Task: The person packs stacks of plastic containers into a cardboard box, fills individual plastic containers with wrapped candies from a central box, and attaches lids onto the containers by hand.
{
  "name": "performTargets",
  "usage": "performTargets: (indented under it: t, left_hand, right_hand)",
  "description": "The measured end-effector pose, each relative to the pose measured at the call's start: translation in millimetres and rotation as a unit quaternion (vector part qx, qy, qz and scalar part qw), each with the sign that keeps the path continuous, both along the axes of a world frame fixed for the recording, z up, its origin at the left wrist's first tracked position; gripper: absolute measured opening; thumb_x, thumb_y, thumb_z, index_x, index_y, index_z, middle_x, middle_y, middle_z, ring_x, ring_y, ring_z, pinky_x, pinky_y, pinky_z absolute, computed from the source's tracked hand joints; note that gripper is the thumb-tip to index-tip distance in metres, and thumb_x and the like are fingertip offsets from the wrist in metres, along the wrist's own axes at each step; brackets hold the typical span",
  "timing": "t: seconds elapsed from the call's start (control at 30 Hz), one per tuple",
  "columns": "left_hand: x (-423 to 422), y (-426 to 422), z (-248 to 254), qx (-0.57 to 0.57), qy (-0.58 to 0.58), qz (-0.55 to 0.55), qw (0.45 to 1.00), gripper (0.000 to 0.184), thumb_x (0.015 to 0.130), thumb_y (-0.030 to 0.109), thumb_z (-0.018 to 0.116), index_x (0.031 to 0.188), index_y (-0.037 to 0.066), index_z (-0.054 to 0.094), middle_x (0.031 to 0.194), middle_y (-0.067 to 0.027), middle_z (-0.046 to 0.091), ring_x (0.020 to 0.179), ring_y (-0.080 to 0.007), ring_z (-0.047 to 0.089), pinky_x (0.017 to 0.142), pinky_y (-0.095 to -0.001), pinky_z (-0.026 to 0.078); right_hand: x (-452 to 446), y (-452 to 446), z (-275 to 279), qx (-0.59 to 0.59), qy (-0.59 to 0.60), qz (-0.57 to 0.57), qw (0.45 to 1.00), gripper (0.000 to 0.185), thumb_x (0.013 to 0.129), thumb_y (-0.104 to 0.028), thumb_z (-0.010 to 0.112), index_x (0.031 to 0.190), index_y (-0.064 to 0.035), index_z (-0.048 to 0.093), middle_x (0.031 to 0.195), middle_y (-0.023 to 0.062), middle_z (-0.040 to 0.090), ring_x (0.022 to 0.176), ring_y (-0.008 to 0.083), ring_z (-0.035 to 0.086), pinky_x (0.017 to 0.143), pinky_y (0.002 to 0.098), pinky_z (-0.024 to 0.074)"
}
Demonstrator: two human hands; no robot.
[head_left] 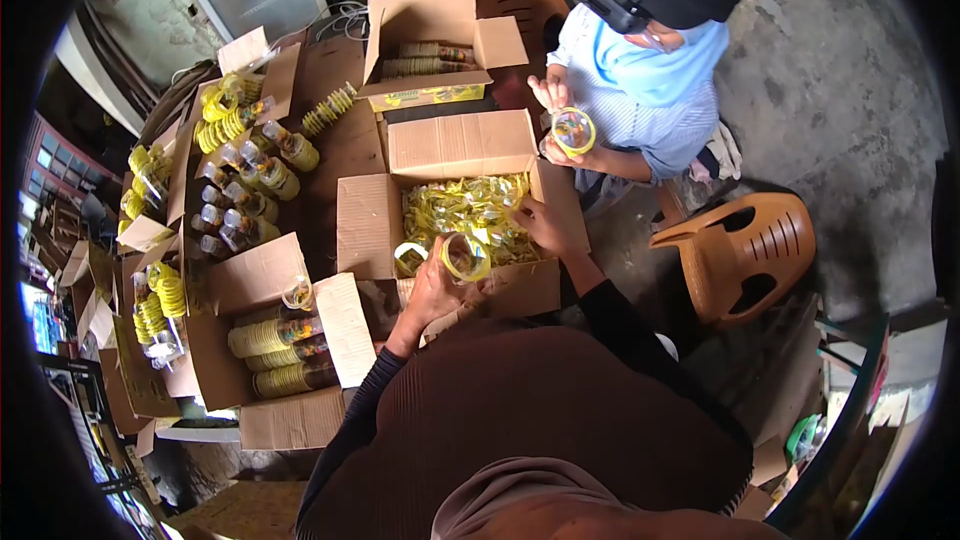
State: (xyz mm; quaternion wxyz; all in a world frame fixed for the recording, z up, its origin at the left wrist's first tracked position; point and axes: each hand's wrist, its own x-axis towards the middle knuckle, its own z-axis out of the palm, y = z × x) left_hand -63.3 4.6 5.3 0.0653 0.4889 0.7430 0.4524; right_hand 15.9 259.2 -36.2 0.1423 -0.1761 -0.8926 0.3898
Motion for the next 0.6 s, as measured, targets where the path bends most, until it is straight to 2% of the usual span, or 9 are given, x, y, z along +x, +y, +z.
performTargets:
  t: [0.1, 0.13, 0.17, 0.23, 0.3, 0.37, 0.47, 0.57, 0.6]
  left_hand:
    - [-6, 5, 2, 0.018, -0.042, 0.037, 0.998, 0.071, 0.067, 0.016, 0.079, 0.124, -0.004, 0.041, 0.11, -0.0209, 0.056, 0.1, -0.0352, 0.058, 0.085, -0.0393, 0.048]
    - [-9, 5, 0, 0.017, -0.06, 0.051, 0.997, 0.069, 0.068, 0.013, 0.078, 0.123, -0.004, 0.04, 0.11, -0.0209, 0.055, 0.102, -0.0353, 0.057, 0.086, -0.0392, 0.048]
    - [-11, 3, -2, 0.016, -0.062, 0.061, 0.996, 0.069, 0.068, 0.013, 0.078, 0.123, -0.004, 0.04, 0.11, -0.0209, 0.055, 0.102, -0.0353, 0.057, 0.086, -0.0392, 0.048]
    - [-17, -1, -7, 0.071, -0.077, 0.051, 0.993, 0.066, 0.068, 0.008, 0.078, 0.122, -0.003, 0.041, 0.11, -0.0203, 0.056, 0.101, -0.0352, 0.058, 0.086, -0.0392, 0.048]
    - [-18, -3, -8, 0.105, -0.064, 0.057, 0.991, 0.066, 0.067, 0.007, 0.079, 0.121, -0.003, 0.043, 0.111, -0.0196, 0.057, 0.101, -0.035, 0.058, 0.085, -0.0391, 0.048]
    - [-17, -7, 5, 0.041, -0.091, 0.1, 0.99, 0.067, 0.065, 0.01, 0.082, 0.12, -0.003, 0.044, 0.111, -0.0197, 0.057, 0.1, -0.0356, 0.058, 0.085, -0.0389, 0.048]
    - [-19, -9, 3, 0.002, -0.065, 0.096, 0.993, 0.071, 0.063, 0.017, 0.083, 0.12, -0.003, 0.046, 0.113, -0.0205, 0.056, 0.103, -0.0357, 0.056, 0.088, -0.0403, 0.047]
    - [-16, -11, -13, -0.045, -0.037, 0.082, 0.995, 0.079, 0.061, 0.026, 0.083, 0.123, -0.004, 0.046, 0.119, -0.0238, 0.053, 0.112, -0.0381, 0.052, 0.094, -0.0427, 0.043]
    - [-15, -13, -17, -0.057, 0.024, 0.067, 0.996, 0.082, 0.061, 0.027, 0.083, 0.125, -0.006, 0.044, 0.122, -0.0257, 0.051, 0.115, -0.0395, 0.05, 0.096, -0.0432, 0.042]
  right_hand:
    - [4, -7, -24, -0.06, 0.02, -0.03, 0.998, 0.013, 0.08, -0.008, 0.068, 0.082, -0.0017, 0.056, 0.063, 0.013, 0.058, 0.063, 0.0316, 0.061, 0.058, 0.0414, 0.0468]
    - [3, -1, -56, -0.142, 0.03, -0.007, 0.989, 0.013, 0.082, -0.006, 0.068, 0.088, -0.0017, 0.058, 0.072, 0.0076, 0.061, 0.062, 0.0185, 0.058, 0.056, 0.0305, 0.0452]
    - [3, -6, -56, -0.144, 0.026, 0.002, 0.989, 0.013, 0.082, -0.006, 0.068, 0.088, -0.0017, 0.058, 0.072, 0.0076, 0.061, 0.062, 0.0185, 0.058, 0.056, 0.0305, 0.0452]
    - [5, -16, -57, 0.024, 0.123, 0.0, 0.992, 0.014, 0.084, -0.005, 0.066, 0.095, -0.0005, 0.059, 0.08, 0.0088, 0.062, 0.068, 0.018, 0.061, 0.06, 0.0297, 0.0472]
    - [2, -15, -45, -0.017, 0.097, 0.013, 0.995, 0.015, 0.084, -0.005, 0.065, 0.097, -0.0008, 0.059, 0.084, 0.0096, 0.062, 0.071, 0.0187, 0.062, 0.062, 0.0297, 0.0479]
    - [-5, -16, -20, -0.054, 0.076, 0.028, 0.995, 0.016, 0.085, -0.006, 0.065, 0.099, -0.001, 0.059, 0.088, 0.0105, 0.062, 0.074, 0.0194, 0.063, 0.063, 0.0297, 0.0486]
    - [-20, -34, 19, -0.043, 0.077, 0.079, 0.993, 0.019, 0.084, -0.014, 0.065, 0.096, -0.0021, 0.057, 0.088, 0.0151, 0.059, 0.079, 0.0309, 0.062, 0.068, 0.0361, 0.0487]
    - [-23, -71, 62, -0.009, 0.101, 0.19, 0.977, 0.019, 0.086, -0.017, 0.065, 0.09, -0.0024, 0.055, 0.081, 0.0115, 0.057, 0.07, 0.0234, 0.06, 0.063, 0.0342, 0.048]
    - [-24, -79, 72, 0.06, 0.104, 0.22, 0.968, 0.02, 0.086, -0.019, 0.065, 0.089, -0.0028, 0.054, 0.08, 0.0115, 0.056, 0.071, 0.0253, 0.059, 0.064, 0.0362, 0.0476]
